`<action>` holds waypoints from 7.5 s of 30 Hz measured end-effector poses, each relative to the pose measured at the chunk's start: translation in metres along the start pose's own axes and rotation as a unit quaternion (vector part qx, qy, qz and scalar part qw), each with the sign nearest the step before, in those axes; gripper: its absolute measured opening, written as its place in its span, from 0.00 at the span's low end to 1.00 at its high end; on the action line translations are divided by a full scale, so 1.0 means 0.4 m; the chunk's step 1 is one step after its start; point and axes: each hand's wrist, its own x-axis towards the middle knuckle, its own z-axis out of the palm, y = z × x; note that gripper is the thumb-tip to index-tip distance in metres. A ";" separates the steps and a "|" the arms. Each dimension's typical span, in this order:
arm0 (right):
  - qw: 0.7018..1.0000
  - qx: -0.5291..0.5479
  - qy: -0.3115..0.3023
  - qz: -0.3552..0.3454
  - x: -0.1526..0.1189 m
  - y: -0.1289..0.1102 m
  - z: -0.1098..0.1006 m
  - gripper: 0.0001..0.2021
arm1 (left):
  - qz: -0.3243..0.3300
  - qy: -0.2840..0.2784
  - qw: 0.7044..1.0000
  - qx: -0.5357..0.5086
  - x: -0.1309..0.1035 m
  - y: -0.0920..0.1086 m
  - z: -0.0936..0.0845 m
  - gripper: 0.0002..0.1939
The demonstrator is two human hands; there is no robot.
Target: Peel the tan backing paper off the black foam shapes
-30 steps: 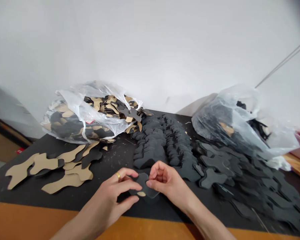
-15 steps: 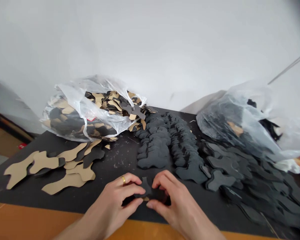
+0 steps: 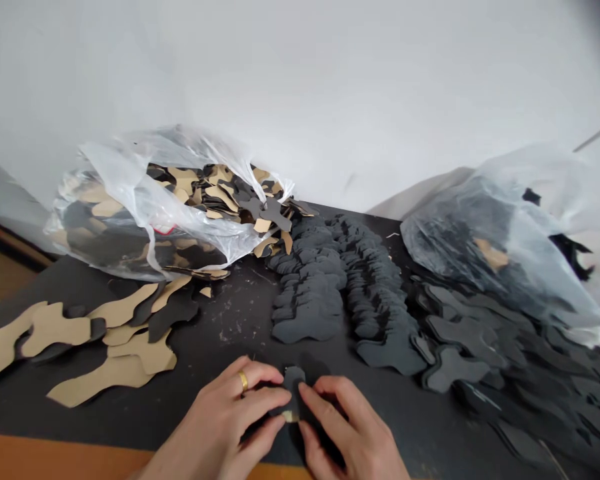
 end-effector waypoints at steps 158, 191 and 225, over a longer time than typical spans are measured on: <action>0.990 0.120 0.065 0.027 0.018 -0.117 -0.119 0.06 | 0.005 -0.184 0.975 -0.122 0.080 -0.031 -0.098 0.11; 0.996 -0.054 -0.013 -0.063 -0.049 0.011 -0.054 0.13 | 0.102 -0.186 0.970 -0.123 0.072 -0.059 -0.083 0.07; 0.997 0.049 0.036 0.056 -0.035 0.002 -0.068 0.06 | 0.024 -0.201 0.979 0.010 0.053 -0.019 -0.087 0.08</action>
